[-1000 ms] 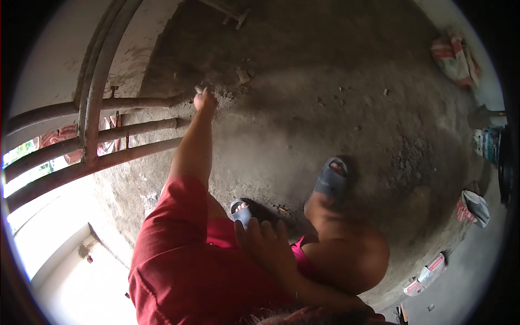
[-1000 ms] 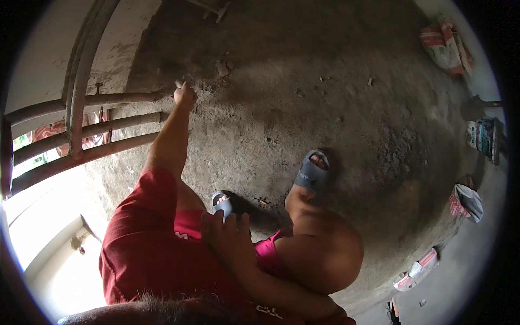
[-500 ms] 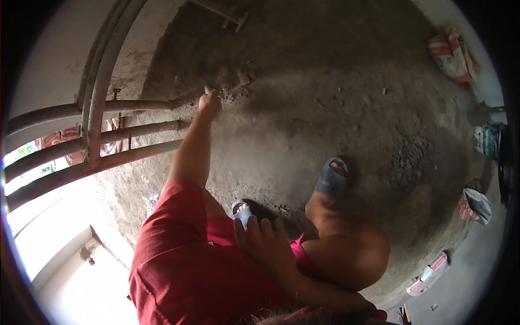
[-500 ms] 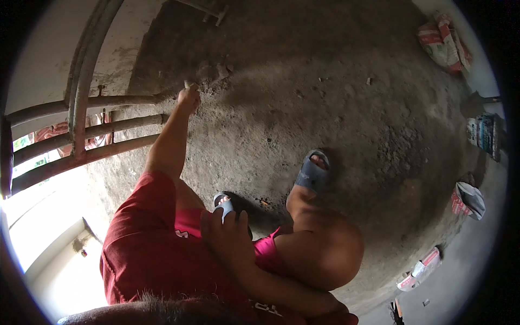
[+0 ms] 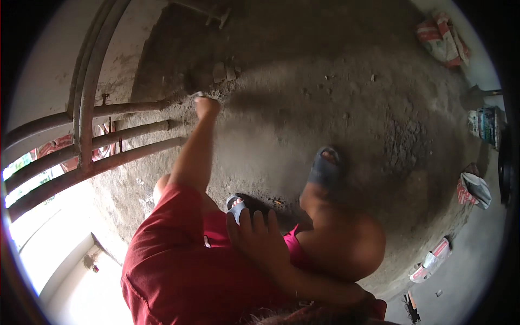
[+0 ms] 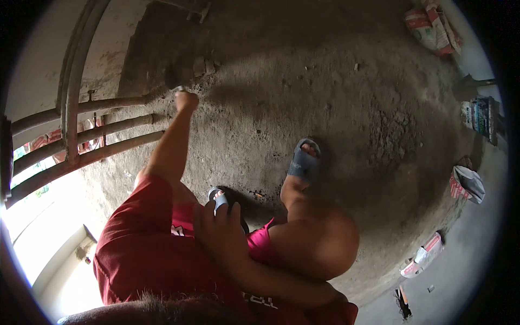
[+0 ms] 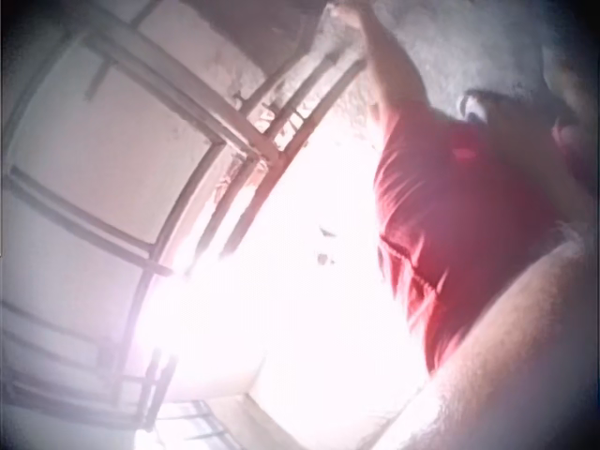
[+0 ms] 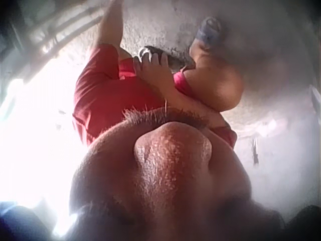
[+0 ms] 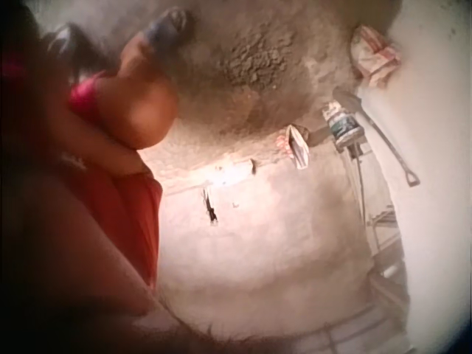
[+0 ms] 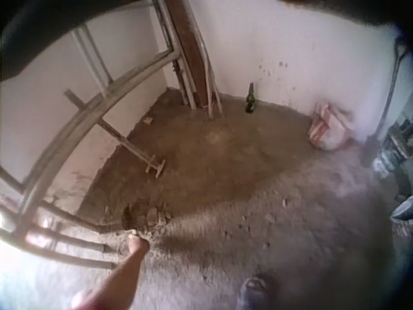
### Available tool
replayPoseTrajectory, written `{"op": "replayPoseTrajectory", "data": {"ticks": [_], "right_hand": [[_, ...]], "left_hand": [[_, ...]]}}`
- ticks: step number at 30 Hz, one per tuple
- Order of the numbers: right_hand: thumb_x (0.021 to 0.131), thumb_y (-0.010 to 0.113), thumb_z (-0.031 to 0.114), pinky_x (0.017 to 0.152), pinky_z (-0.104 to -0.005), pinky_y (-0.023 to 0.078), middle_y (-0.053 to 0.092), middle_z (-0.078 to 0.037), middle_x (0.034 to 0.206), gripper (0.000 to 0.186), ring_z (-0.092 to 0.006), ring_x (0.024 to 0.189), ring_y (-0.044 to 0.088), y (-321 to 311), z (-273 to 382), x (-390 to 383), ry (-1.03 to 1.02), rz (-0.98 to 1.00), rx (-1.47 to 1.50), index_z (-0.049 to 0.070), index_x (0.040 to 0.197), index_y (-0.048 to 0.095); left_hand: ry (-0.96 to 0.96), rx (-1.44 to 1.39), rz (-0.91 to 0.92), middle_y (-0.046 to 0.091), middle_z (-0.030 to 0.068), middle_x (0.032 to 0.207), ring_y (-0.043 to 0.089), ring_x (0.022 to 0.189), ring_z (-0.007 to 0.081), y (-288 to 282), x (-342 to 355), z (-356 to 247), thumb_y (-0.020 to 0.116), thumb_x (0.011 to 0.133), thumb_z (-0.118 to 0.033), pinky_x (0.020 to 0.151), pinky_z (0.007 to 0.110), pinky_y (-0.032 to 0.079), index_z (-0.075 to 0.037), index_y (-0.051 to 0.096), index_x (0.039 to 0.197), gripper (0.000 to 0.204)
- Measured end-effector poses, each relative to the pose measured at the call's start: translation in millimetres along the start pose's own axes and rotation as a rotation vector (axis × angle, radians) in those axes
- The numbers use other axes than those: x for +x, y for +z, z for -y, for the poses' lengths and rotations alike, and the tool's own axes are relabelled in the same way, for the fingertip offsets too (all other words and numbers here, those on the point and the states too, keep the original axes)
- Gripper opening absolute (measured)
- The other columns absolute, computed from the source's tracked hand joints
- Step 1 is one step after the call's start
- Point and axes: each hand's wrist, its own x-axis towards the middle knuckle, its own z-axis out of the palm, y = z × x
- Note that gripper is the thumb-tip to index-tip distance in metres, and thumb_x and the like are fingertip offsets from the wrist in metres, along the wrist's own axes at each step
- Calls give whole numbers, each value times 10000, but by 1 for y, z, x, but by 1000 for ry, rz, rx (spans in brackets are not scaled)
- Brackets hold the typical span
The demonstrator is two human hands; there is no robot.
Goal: The person scrapes loose concrete and debris from a floor corner using a trowel, then collects additional dry mortar mixture from a bag, applying and spreading it onto the wall and floor joints to patch the concrete surface.
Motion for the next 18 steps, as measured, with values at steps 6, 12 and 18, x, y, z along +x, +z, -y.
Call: {"op": "replayPoseTrajectory", "data": {"ticks": [6, 12, 18], "right_hand": [[889, 568, 221, 907, -553, 533, 660, -107, 1117, 335, -273, 977, 643, -12, 8, 17, -55, 43, -41, 126, 1206, 618], [886, 575, 227, 910, -569, 534, 663, -117, 1135, 335, -289, 983, 664, -15, 8, 19, -118, 67, -13, 93, 1192, 597], [871, 590, 216, 907, -571, 529, 670, -136, 1069, 251, -285, 910, 662, -8, 8, 15, -118, -54, -56, 67, 1059, 664]], "left_hand": [[388, 82, 287, 640, 299, 1212, 659, 1110, 395, 20, -156, -64, 424, 1002, -209, 923, 485, 538, 37, 359, 1473, 535], [607, 392, 263, 708, 190, 1053, 715, 914, 373, -60, -75, 5, 516, 956, -170, 674, 495, 584, -44, 472, 1344, 409], [152, 313, 234, 673, 219, 1155, 714, 959, 314, -9, -80, 17, 549, 959, -293, 755, 425, 576, 43, 489, 1322, 498]]}}
